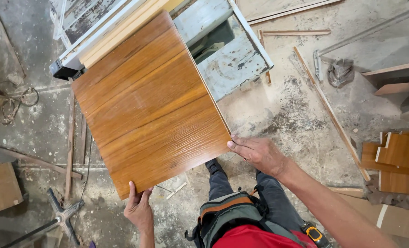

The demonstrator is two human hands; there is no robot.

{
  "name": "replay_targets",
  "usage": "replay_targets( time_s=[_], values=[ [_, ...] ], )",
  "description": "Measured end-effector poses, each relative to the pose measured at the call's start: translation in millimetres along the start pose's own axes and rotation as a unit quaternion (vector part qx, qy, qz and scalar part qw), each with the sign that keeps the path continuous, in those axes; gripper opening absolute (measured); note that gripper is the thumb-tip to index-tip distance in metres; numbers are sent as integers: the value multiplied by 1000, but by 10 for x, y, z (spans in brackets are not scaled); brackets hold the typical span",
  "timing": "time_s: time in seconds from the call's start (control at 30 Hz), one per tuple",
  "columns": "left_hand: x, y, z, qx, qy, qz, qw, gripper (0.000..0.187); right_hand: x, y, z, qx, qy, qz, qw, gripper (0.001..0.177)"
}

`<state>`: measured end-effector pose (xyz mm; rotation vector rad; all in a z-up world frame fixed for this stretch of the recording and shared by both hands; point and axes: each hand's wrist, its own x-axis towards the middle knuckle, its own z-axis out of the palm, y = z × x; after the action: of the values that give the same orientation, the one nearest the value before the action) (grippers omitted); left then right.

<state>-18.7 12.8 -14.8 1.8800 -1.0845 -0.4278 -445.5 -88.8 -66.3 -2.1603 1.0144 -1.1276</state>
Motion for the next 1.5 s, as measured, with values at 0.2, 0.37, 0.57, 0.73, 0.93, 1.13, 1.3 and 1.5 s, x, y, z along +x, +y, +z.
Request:
replay_targets(
  time_s=[0.2,0.37,0.57,0.73,0.93,1.13,1.3,1.5],
  values=[
    [-8,159,36,-7,-5,-16,1000,55,-44,46,52,-5,-12,-4,1000,62],
    [0,-1,-11,-39,-11,1,999,54,28,-31,-26,-6,-2,-3,1000,58],
    [16,33,-18,-29,-11,18,999,50,83,-84,-20,-7,32,31,999,31],
    [-11,7,-82,41,-16,51,998,49,57,-107,-30,7,16,23,1000,31],
    [84,-13,-232,199,-29,135,970,54,124,-212,-46,-24,15,8,1000,28],
    [134,-95,-214,139,-31,163,976,57,147,-244,-17,-52,22,-15,998,28],
    [114,-121,-150,-4,-42,94,995,55,78,-224,64,-74,29,24,997,24],
    [15,11,39,-137,-1,-8,991,59,48,-244,37,-63,25,39,997,26]
  ],
)
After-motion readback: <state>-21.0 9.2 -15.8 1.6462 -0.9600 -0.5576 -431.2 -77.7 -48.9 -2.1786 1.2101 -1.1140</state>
